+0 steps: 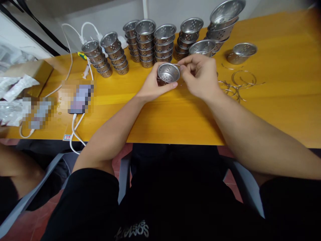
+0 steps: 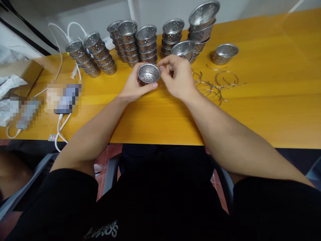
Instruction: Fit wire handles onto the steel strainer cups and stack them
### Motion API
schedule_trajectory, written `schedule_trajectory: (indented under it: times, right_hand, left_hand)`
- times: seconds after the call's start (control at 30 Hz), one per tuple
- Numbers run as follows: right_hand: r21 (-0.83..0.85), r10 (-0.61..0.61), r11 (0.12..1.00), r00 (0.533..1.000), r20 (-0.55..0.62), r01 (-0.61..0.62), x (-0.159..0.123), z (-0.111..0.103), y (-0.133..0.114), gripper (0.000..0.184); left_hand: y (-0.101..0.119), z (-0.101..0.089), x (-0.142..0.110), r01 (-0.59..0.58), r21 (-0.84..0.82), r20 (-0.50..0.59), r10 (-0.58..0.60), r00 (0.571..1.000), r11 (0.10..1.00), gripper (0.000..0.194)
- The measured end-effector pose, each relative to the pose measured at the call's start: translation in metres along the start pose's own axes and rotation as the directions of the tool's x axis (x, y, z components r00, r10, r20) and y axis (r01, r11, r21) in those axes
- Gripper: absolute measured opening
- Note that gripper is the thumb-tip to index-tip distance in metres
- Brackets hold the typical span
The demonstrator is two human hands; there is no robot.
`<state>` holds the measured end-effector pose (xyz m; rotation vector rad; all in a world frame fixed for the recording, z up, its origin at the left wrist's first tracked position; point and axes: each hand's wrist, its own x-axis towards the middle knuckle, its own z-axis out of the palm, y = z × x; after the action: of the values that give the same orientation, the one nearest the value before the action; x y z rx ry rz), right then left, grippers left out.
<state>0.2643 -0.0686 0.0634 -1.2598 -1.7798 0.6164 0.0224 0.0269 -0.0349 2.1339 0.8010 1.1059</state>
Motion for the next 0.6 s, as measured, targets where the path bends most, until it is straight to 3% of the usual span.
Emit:
schedule_trajectory:
  times: [0.17, 0.27, 0.4, 0.6]
  right_hand:
    - [0.01, -0.019, 1.0, 1.0, 0.02, 0.018, -0.001, 0.0, -0.003, 0.035]
    - [0.025, -0.024, 0.999, 1.0, 0.012, 0.023, 0.0, 0.0, -0.003, 0.035]
    - [0.044, -0.03, 0.999, 1.0, 0.004, 0.029, -0.001, 0.0, -0.005, 0.032]
    - [-0.043, 0.036, 0.998, 0.999, -0.026, -0.038, -0.004, -0.001, -0.008, 0.041]
  left_hand:
    - [-0.003, -0.001, -0.004, -0.086, -0.023, 0.024, 0.086, 0.996, 0.996, 0.127]
    - [-0.003, 0.001, -0.005, -0.123, -0.008, 0.033, 0.123, 0.992, 0.992, 0.119]
    - [0.006, 0.002, -0.007, -0.061, 0.026, 0.04, 0.06, 0.997, 0.998, 0.101]
    - [0.022, -0.009, -0.004, -0.01, 0.063, 0.006, 0.009, 1.0, 0.998, 0.106]
